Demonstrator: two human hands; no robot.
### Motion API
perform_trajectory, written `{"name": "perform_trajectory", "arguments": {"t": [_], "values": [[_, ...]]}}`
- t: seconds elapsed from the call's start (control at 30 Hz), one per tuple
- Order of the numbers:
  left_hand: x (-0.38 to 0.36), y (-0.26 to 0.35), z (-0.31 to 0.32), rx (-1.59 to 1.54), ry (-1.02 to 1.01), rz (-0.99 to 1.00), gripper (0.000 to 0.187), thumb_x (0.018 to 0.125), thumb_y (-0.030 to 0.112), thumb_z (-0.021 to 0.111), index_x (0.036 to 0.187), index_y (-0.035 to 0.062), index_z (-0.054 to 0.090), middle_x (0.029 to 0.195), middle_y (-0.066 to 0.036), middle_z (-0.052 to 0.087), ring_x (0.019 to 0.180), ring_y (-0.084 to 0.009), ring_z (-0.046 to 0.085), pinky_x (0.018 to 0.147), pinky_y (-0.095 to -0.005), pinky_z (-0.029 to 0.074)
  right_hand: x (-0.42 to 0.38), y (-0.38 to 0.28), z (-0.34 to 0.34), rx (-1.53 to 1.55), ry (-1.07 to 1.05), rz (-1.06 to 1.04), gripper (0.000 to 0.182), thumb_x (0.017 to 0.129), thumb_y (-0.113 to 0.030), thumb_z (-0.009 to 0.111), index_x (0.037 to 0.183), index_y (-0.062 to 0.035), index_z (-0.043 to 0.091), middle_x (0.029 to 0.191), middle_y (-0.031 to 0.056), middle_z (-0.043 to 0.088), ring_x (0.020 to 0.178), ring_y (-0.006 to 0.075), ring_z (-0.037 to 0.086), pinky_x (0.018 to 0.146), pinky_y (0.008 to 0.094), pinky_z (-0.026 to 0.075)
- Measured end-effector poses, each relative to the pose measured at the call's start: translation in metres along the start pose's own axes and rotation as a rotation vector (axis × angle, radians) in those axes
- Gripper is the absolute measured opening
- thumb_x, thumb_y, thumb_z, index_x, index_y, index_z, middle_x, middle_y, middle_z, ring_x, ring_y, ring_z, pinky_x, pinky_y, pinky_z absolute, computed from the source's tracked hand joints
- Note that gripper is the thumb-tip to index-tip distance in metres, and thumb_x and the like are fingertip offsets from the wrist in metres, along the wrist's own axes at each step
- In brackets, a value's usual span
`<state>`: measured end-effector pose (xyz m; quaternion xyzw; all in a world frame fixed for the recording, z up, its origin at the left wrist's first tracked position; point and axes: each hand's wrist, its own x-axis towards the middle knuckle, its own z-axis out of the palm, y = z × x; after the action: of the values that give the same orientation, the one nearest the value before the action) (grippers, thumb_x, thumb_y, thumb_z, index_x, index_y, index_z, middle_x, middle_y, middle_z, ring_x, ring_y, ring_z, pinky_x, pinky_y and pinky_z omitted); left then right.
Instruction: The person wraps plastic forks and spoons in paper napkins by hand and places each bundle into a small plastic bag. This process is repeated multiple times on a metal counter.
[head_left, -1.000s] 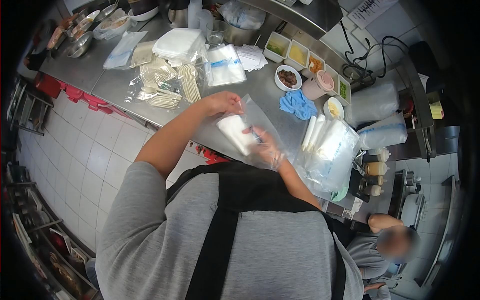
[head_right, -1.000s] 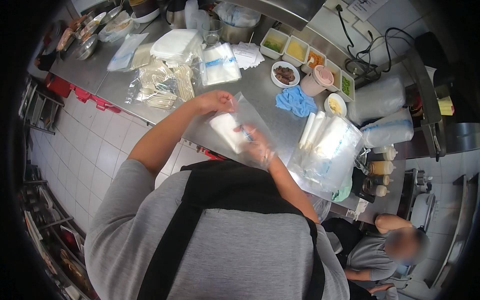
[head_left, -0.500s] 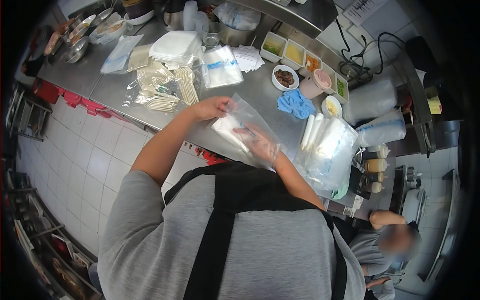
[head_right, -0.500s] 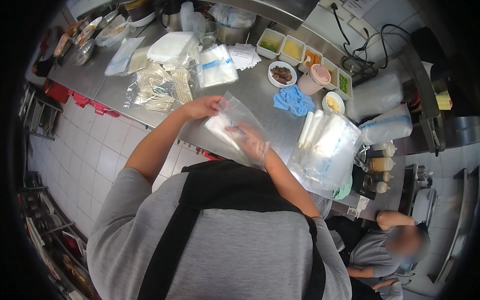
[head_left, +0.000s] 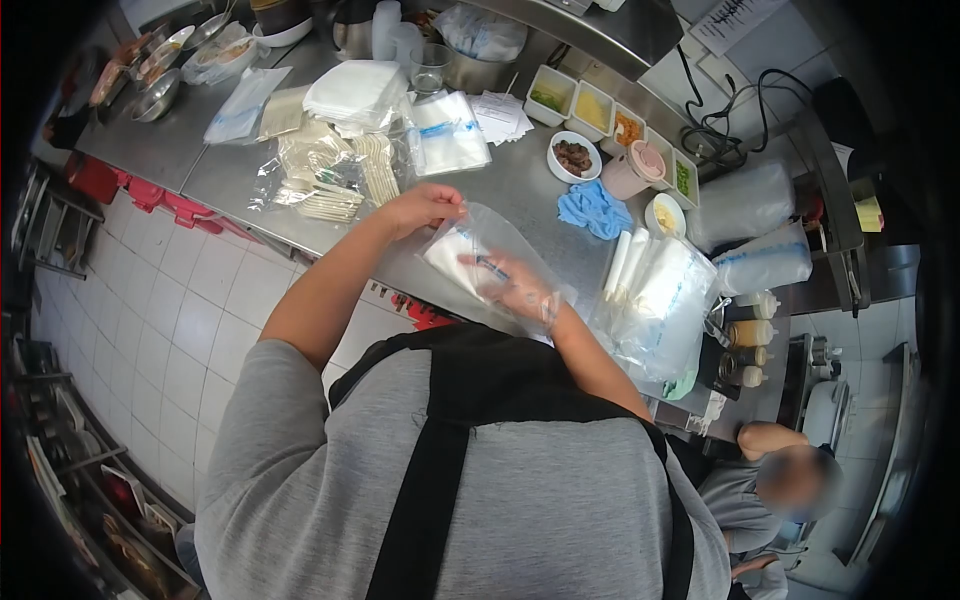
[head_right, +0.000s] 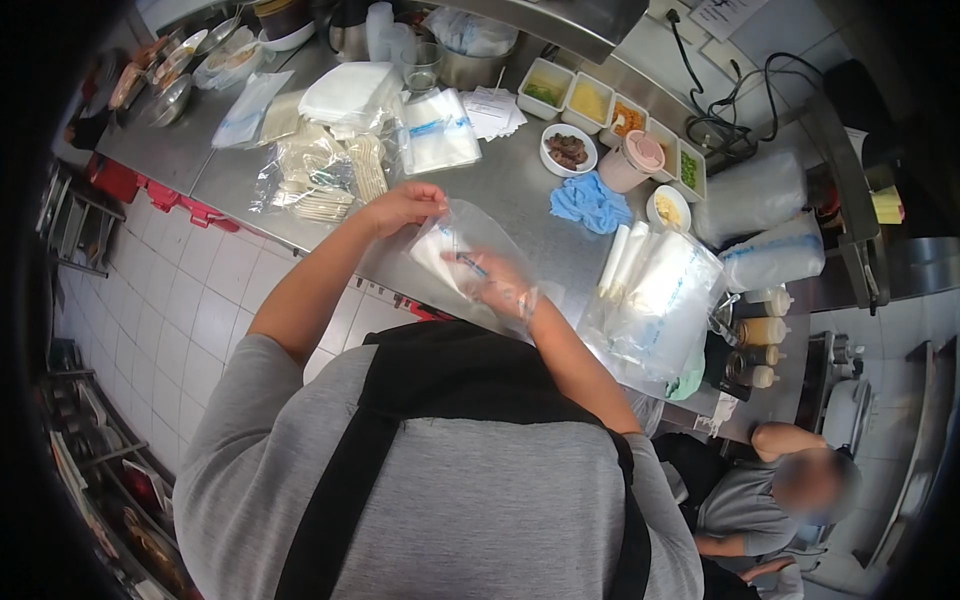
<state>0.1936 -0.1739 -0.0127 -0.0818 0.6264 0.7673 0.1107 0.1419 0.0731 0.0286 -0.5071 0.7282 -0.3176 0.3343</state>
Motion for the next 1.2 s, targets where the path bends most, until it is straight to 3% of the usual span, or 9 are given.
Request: {"name": "perform_trajectory", "arguments": {"t": [0.1,0.23,0.43,0.53,0.63,0.83,1.0,1.07,1.2], "values": [[0.001,0.006,0.01,-0.237,-0.043,0.029,0.013,0.086,0.015,0.066,0.094,0.0103,0.057,0.083,0.004,0.06,0.073,-0.0037,0.054,0.065,-0.0194,0.041,0.009,0.005,0.003,-0.09,0.009,-0.027,0.069,0.076,-0.001,0.061,0.138,-0.0275,0.045,0.121,0.0127,0.058,0.104,0.0265,0.059,0.093,0.0339,0.044],[0.015,-0.006,0.001,0.083,-0.105,0.007,0.016,0.086,0.014,0.067,0.096,0.0091,0.056,0.089,0.003,0.061,0.078,-0.0037,0.054,0.067,-0.0194,0.042,0.017,0.008,0.002,-0.137,-0.015,-0.077,0.08,0.075,-0.002,0.062,0.143,-0.0337,0.035,0.12,0.015,0.059,0.102,0.0287,0.06,0.091,0.0351,0.045],[0.007,0.005,0.01,0.01,0.002,0.071,0.024,0.082,0.015,0.071,0.101,0.0052,0.058,0.092,-0.002,0.061,0.086,-0.0093,0.057,0.075,-0.0242,0.045,0.019,0.001,-0.003,-0.266,-0.089,0.176,0.076,0.075,-0.004,0.062,0.142,-0.0295,0.038,0.124,0.0164,0.057,0.107,0.0301,0.059,0.093,0.0336,0.044],[-0.004,0.005,-0.003,0.264,0.026,-0.03,0.028,0.081,0.017,0.072,0.103,0.0046,0.061,0.093,-0.002,0.062,0.088,-0.0115,0.057,0.077,-0.0254,0.045,0.01,0.016,0.002,-0.101,0.077,-0.056,0.07,0.076,-0.004,0.06,0.14,-0.0245,0.041,0.126,0.0163,0.056,0.111,0.0295,0.057,0.096,0.0335,0.042],[-0.011,0.005,-0.003,0.44,-0.04,0.003,0.027,0.08,0.017,0.073,0.103,0.0051,0.063,0.095,-0.002,0.062,0.089,-0.0116,0.056,0.078,-0.0254,0.044,0.014,0.03,0.008,0.296,0.01,-0.027,0.071,0.077,-0.008,0.066,0.142,-0.0146,0.037,0.128,0.0146,0.055,0.117,0.031,0.053,0.103,0.0332,0.036],[0.003,-0.007,0.0,0.284,0.021,0.246,0.02,0.083,0.015,0.07,0.097,0.0065,0.06,0.093,-0.001,0.061,0.089,-0.0103,0.054,0.078,-0.0252,0.044,0.002,-0.004,0.001,-0.263,0.497,-0.184,0.09,0.064,-0.01,0.081,0.142,-0.0087,0.036,0.137,0.0137,0.046,0.118,0.0247,0.051,0.096,0.0324,0.044],[-0.002,0.015,-0.026,0.152,0.236,0.271,0.033,0.082,0.017,0.072,0.107,0.0012,0.058,0.103,-0.006,0.061,0.097,-0.0128,0.054,0.087,-0.0263,0.042,-0.087,-0.007,-0.048,-0.033,0.727,0.056,0.11,0.061,-0.01,0.085,0.149,-0.0131,0.019,0.134,0.0186,0.045,0.114,0.0276,0.054,0.073,0.033,0.055],[-0.009,0.031,-0.029,0.105,0.224,0.252,0.033,0.082,0.017,0.072,0.107,0.0011,0.056,0.106,-0.007,0.06,0.099,-0.0136,0.054,0.088,-0.0264,0.042,-0.123,-0.005,-0.066,0.213,0.907,0.244,0.11,0.066,-0.008,0.082,0.15,-0.0151,0.011,0.127,0.0197,0.048,0.104,0.0243,0.058,0.071,0.0328,0.054],[-0.008,0.042,-0.028,0.005,0.168,0.236,0.03,0.083,0.015,0.071,0.105,0.0026,0.055,0.106,-0.007,0.059,0.099,-0.0132,0.055,0.086,-0.0253,0.044,-0.133,0.021,-0.075,0.436,1.056,0.135,0.099,0.074,-0.008,0.074,0.149,-0.0185,0.011,0.127,0.0187,0.046,0.103,0.0242,0.056,0.085,0.0371,0.05]]}}
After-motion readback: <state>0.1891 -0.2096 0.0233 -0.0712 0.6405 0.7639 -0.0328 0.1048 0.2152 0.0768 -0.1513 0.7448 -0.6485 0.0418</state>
